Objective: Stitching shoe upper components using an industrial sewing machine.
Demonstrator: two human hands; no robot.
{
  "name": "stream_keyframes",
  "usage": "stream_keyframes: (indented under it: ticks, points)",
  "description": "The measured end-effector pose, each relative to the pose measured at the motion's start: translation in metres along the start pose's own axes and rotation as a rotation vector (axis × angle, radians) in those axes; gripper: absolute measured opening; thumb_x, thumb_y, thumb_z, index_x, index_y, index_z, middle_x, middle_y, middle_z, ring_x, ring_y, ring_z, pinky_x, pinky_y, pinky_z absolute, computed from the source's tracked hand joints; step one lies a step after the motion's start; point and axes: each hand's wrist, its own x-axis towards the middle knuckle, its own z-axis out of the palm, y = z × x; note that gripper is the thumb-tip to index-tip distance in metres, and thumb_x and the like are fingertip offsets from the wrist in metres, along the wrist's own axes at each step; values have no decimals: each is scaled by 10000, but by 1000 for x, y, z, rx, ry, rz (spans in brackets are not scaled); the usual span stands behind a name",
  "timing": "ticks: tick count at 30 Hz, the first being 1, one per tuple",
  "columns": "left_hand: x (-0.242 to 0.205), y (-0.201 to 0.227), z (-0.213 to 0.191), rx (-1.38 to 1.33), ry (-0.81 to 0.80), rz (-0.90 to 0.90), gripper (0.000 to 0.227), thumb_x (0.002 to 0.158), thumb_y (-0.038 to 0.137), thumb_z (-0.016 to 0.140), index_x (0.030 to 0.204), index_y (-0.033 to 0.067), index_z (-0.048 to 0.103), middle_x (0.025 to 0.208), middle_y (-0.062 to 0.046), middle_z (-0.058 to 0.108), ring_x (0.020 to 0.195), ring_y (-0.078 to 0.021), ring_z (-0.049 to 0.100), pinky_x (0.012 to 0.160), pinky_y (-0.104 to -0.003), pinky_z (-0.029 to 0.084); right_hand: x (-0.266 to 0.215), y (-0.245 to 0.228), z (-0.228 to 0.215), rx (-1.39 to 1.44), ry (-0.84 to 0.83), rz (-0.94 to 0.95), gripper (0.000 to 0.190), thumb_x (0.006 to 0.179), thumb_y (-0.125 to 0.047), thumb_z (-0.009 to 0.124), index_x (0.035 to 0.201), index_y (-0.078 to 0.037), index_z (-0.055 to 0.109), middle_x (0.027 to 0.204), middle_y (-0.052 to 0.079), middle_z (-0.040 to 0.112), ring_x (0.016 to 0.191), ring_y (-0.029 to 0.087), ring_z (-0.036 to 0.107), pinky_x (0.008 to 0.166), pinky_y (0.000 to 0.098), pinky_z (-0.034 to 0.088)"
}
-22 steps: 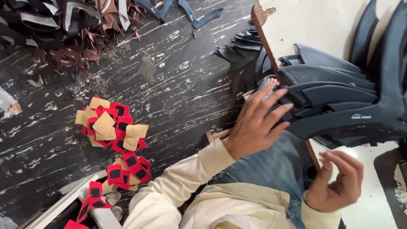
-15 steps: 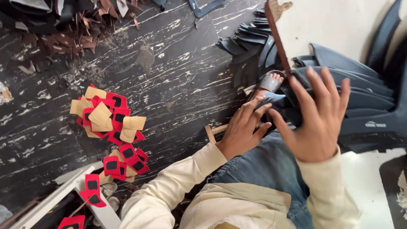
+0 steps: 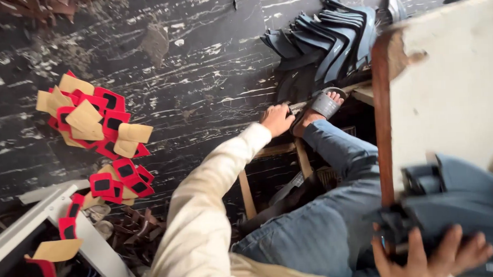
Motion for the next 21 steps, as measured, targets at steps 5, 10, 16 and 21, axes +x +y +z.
stream_keyframes:
  ticks: [5,10,16,21]
  points:
    - [119,-45,57,52,74,-63,534,846,346,680,1276,49,569,1259,-207,610,1181,-423,524,975,-527,433,123,-19,285,12,-88,-20,521,892,-404,796,1247,-52,649,1507,358,416,1398,652,278,1117,866,188]
    - [238,-78,160,-119,73,-290,549,894,431,652,1312,77,619,1326,-180,656,1263,-374,592,1075,-478,475,141,3,401,24,-174,-64,519,893,-406,789,1246,-51,650,1506,354,420,1402,645,282,1124,855,188]
    - [258,-15,169,-300,189,-582,1031,673,683,788,1396,-2,519,1415,-248,538,1294,-416,506,1089,-471,429,121,25,384,50,-257,-141,517,894,-408,779,1245,-50,650,1504,349,424,1406,637,287,1133,842,187]
    - [243,31,132,-156,349,-720,1103,509,752,833,1288,26,542,1366,-177,541,1264,-377,488,1008,-510,423,68,96,353,67,-301,-173,516,895,-410,772,1244,-49,650,1502,345,428,1409,631,291,1140,831,186]
